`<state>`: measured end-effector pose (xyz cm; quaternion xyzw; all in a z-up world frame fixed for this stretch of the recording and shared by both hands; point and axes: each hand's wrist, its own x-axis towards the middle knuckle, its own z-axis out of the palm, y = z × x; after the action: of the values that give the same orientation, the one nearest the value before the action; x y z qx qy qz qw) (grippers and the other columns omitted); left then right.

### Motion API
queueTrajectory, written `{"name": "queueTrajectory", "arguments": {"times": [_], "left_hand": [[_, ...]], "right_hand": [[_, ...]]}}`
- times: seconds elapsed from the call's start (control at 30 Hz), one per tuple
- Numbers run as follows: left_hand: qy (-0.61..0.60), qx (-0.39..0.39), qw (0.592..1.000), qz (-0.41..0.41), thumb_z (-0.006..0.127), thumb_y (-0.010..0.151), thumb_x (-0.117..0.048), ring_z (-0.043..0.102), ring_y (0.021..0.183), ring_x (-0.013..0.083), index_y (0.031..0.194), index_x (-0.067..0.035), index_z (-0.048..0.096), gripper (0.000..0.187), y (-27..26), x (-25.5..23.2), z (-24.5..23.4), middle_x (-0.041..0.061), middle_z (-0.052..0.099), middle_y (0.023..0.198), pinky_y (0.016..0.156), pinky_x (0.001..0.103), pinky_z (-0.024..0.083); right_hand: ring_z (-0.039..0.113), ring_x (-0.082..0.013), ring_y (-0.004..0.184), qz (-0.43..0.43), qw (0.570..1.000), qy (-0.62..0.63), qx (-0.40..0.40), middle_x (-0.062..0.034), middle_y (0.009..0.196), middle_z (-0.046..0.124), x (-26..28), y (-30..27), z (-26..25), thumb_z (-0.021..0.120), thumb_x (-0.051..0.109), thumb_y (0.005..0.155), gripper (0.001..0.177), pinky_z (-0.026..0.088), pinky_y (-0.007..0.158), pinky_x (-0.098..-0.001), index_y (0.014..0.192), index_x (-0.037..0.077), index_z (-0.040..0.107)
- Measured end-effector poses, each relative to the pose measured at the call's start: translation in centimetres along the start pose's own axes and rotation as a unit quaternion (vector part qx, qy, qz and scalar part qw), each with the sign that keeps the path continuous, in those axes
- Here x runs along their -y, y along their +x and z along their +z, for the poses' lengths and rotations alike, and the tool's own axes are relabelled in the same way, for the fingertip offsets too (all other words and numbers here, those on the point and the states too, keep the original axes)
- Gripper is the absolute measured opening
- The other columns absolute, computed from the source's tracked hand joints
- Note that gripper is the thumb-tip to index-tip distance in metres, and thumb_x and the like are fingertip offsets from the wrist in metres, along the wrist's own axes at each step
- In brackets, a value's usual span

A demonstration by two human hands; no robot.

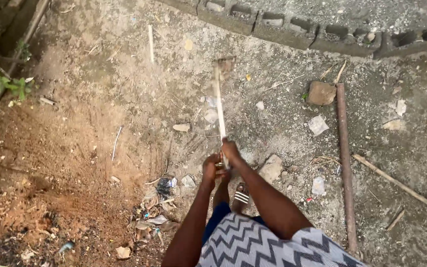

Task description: Raking debris and dead leaves into a pile on a dirt ground using a garden rake.

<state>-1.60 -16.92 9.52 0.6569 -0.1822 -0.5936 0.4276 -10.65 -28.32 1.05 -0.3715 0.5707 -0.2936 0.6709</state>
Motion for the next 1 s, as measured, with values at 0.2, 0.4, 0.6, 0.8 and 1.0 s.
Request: {"name": "queueTrajectory", "arguments": {"times": [0.2,0.4,0.6,0.8,1.0], "left_hand": [[-0.107,0.014,0.989,-0.098,0.060,0.095,-0.045,0.065,0.074,0.0241,0.121,-0.011,0.058,0.043,-1.4,8.7,0.1,0.010,0.070,0.102,0.057,0.044,0.053],[-0.042,-0.042,0.996,0.070,0.063,0.096,-0.039,0.061,0.086,0.0175,0.110,-0.008,0.074,0.036,0.2,22.4,-5.6,0.010,0.072,0.102,0.069,0.031,0.052],[0.052,-0.010,0.991,-0.120,0.076,0.094,-0.040,0.053,0.065,0.0172,0.091,0.005,0.069,0.046,-3.6,26.5,-8.9,0.005,0.065,0.074,0.058,0.036,0.042],[0.176,0.034,0.980,-0.084,0.069,0.086,-0.043,0.062,0.069,0.0209,0.095,-0.002,0.068,0.042,-7.9,17.8,-2.6,0.010,0.069,0.079,0.063,0.038,0.050],[0.103,0.138,0.976,0.130,0.075,0.076,-0.035,0.068,0.080,0.0277,0.102,0.006,0.069,0.049,1.7,17.6,5.2,0.018,0.074,0.093,0.073,0.042,0.056]], "right_hand": [[0.056,-0.0270,0.041,0.061,0.998,-0.015,0.026,-0.0100,0.053,0.055,-6.0,6.1,-2.4,0.049,0.038,0.102,0.049,0.049,0.039,-0.0443,0.067,0.005,0.053],[0.067,-0.0244,0.061,0.082,0.994,-0.035,0.062,-0.0134,0.073,0.070,-23.8,-10.8,2.5,0.045,0.038,0.101,0.049,0.049,0.048,-0.0397,0.083,0.000,0.069],[0.052,-0.0240,0.042,0.222,0.967,0.052,0.115,-0.0118,0.056,0.053,-20.4,-27.5,3.9,0.034,0.046,0.106,0.057,0.043,0.039,-0.0399,0.074,0.003,0.054],[0.050,-0.0251,0.040,0.170,0.984,0.043,-0.025,-0.0117,0.055,0.047,-26.8,-21.3,1.5,0.034,0.051,0.108,0.061,0.041,0.037,-0.0407,0.072,0.004,0.050],[0.056,-0.0171,0.063,0.035,0.960,0.266,-0.080,-0.0034,0.079,0.058,-20.6,-16.2,-4.7,0.045,0.045,0.106,0.041,0.047,0.051,-0.0346,0.101,0.008,0.062]]}}
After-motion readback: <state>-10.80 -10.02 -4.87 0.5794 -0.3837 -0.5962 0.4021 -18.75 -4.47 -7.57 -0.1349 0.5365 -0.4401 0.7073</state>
